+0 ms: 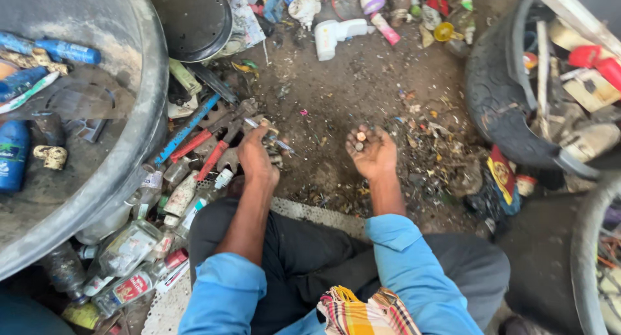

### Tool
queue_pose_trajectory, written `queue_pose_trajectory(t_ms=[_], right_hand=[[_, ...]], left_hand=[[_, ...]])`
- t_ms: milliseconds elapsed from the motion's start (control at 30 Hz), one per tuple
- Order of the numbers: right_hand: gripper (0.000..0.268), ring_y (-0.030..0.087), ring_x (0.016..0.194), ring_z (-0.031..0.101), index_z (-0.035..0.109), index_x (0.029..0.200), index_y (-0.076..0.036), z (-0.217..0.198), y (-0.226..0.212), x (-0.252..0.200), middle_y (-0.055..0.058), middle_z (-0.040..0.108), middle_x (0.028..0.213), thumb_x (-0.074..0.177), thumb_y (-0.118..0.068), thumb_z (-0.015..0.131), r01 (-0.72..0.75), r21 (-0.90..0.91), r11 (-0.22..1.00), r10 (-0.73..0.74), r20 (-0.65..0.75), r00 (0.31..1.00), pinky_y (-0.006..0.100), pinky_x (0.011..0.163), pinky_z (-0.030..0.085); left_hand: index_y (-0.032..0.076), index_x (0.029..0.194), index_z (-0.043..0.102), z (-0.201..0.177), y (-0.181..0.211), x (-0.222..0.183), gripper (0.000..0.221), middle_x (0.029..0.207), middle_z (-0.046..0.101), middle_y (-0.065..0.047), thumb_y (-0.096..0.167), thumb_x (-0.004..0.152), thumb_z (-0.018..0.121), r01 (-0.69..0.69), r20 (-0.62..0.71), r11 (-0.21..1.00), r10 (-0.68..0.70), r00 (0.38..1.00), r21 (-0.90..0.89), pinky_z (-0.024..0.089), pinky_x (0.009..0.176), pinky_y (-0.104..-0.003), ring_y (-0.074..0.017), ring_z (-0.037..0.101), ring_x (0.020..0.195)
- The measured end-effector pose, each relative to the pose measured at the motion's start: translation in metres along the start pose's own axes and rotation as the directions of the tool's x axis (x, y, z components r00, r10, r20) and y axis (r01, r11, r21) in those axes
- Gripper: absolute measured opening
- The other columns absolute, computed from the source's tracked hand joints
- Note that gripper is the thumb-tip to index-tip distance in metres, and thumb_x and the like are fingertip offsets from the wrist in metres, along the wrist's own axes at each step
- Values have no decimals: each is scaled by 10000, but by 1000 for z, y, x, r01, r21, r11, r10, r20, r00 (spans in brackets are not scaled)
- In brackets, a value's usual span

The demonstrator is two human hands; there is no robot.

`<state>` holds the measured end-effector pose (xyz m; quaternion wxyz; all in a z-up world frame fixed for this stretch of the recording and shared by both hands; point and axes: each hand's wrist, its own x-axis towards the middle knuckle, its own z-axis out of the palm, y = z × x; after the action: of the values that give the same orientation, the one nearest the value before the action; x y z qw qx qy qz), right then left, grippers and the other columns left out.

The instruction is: The person sits on the floor and sorts through various pieces of scrap metal, electronic components, and plastic items, picking them up individually and placing them into different containers.

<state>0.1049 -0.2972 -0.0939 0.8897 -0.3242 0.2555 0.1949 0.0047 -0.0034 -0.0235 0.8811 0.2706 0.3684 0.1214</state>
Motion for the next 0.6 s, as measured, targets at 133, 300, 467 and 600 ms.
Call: queue_pose_trajectory(t_ms=[133, 300, 467, 600], right_hand=[[470, 324, 932, 630, 637, 984, 17, 28, 1, -61, 166, 667, 972, 985, -436, 512, -5, 85, 996, 16, -130, 991, 496, 885, 531], [510, 300, 909, 588, 629, 1021, 22, 55, -65, -210, 163, 625, 973, 965, -475, 527, 127, 373, 919, -168, 79, 983, 447, 851, 491], [464, 151, 805, 630, 600, 1074, 10, 37, -140, -372, 83, 694, 897, 996, -435, 704, 174, 566, 806, -580, 695, 426, 342, 801, 580], [316, 132, 807, 621, 622, 1105, -50, -9, -149, -353, 75, 668, 1000, 1075, -360, 566, 561, 514, 649, -754, 333, 566, 301, 808, 538]], left_hand=[[47, 967, 694, -10, -9, 9, 160, 810, 643, -77, 184, 906, 638, -94, 66, 994, 98, 993, -58, 587, 503, -417, -223, 649, 617], [67, 953, 678, -14, -7, 4, 146, 780, 653, -81, 197, 893, 656, -55, 25, 998, 54, 998, 16, 527, 451, -412, -256, 656, 578], [54, 946, 652, -5, -4, -18, 139, 755, 642, -94, 179, 911, 700, -73, 67, 997, 72, 995, 8, 519, 453, -427, -294, 650, 573], [73, 943, 662, -9, -13, -41, 141, 769, 649, -79, 212, 922, 654, -22, 168, 1000, 21, 986, 4, 496, 460, -410, -284, 666, 597]])
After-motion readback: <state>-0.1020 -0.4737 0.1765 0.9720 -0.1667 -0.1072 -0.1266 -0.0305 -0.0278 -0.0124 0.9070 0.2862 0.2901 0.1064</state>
